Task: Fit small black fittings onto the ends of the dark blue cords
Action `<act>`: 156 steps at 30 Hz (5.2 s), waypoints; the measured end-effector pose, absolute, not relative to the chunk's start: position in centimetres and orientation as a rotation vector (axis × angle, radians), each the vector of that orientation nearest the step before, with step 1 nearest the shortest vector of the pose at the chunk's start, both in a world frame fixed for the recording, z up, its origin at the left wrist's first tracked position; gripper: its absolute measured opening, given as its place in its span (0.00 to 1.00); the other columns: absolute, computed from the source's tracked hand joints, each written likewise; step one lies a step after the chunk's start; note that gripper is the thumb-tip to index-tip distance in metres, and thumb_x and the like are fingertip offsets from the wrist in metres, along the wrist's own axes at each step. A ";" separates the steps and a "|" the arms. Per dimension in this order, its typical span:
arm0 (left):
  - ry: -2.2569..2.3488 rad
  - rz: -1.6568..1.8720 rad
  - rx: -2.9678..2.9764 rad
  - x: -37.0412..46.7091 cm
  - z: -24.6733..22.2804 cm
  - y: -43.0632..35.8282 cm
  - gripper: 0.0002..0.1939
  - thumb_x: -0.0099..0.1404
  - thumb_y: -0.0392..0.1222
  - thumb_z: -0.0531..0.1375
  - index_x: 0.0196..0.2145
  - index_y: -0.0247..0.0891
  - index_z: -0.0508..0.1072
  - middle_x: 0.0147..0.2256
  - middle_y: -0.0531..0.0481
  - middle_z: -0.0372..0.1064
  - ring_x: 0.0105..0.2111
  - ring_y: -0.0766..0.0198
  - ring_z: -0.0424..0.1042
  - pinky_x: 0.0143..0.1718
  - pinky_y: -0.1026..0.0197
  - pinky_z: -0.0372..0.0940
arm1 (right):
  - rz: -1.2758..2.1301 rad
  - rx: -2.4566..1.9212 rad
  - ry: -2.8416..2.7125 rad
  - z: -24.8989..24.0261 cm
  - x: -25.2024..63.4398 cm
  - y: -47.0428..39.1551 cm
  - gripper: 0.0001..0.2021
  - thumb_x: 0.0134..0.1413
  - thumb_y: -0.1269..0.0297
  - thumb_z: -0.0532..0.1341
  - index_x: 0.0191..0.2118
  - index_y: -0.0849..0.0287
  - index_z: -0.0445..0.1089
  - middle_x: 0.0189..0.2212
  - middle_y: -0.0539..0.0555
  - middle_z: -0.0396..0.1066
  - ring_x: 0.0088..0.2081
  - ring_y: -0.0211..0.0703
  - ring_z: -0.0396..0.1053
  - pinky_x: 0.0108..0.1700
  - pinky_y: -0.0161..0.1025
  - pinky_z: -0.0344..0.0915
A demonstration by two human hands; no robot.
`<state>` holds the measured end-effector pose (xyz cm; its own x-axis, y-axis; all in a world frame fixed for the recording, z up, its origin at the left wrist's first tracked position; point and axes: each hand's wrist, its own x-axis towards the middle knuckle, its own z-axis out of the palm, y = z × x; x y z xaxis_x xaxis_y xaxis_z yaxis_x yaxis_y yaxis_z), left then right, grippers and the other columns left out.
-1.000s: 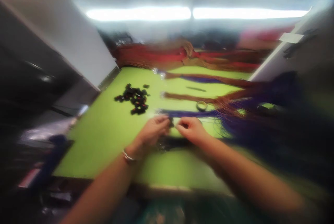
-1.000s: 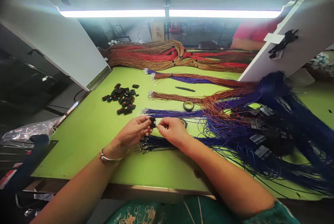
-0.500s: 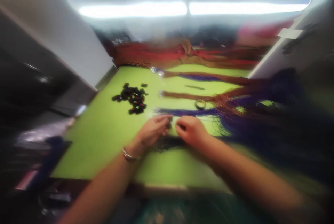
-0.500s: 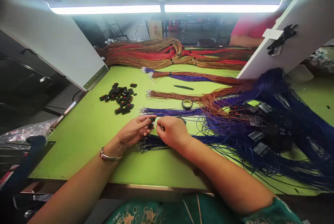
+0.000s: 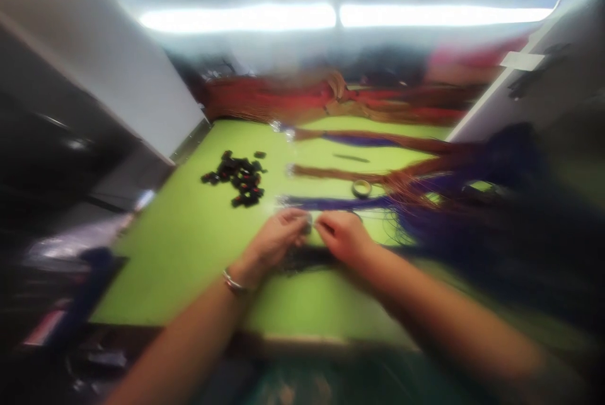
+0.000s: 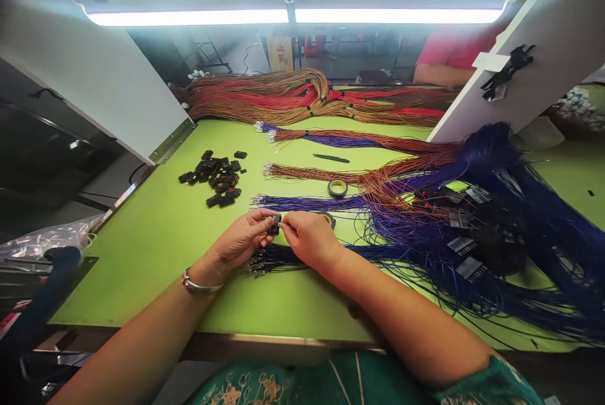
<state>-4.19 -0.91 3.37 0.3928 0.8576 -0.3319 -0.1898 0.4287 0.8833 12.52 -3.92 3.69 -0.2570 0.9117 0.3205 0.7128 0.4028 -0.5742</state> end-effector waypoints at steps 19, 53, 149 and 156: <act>0.780 0.736 0.755 -4.8 3.2 -0.7 0.15 0.51 0.38 0.67 0.39 0.35 0.74 0.30 0.51 0.68 0.25 0.72 0.66 0.27 0.68 0.61 | 0.432 -1.366 -1.925 4.3 12.2 -4.4 0.07 0.51 0.69 0.55 0.25 0.58 0.66 0.24 0.50 0.68 0.26 0.34 0.61 0.33 0.31 0.56; 0.837 0.707 1.097 -4.7 2.4 -1.2 0.13 0.55 0.41 0.64 0.37 0.35 0.70 0.27 0.52 0.67 0.23 0.71 0.66 0.26 0.67 0.60 | 0.653 -1.573 -2.048 4.6 12.8 -3.7 0.08 0.49 0.69 0.55 0.23 0.60 0.66 0.20 0.49 0.66 0.22 0.33 0.56 0.26 0.31 0.48; 0.859 0.801 1.065 -3.9 2.1 -1.4 0.14 0.54 0.40 0.64 0.39 0.37 0.71 0.29 0.52 0.68 0.27 0.69 0.66 0.30 0.66 0.61 | 0.840 -1.533 -1.806 4.6 13.8 -3.3 0.06 0.41 0.71 0.55 0.20 0.62 0.68 0.16 0.46 0.63 0.22 0.31 0.57 0.26 0.29 0.53; 0.875 0.797 1.212 -3.7 1.9 -1.3 0.12 0.54 0.39 0.64 0.38 0.36 0.72 0.30 0.51 0.70 0.28 0.68 0.66 0.32 0.64 0.62 | 0.713 -1.630 -1.903 4.0 13.1 -3.4 0.08 0.43 0.69 0.54 0.19 0.61 0.67 0.16 0.47 0.63 0.21 0.32 0.55 0.25 0.31 0.49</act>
<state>-3.72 -1.33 1.91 0.4523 0.8817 -0.1347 -0.0517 0.1767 0.9829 13.13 -3.44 3.97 -0.1319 0.9897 0.0552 0.7101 0.1332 -0.6914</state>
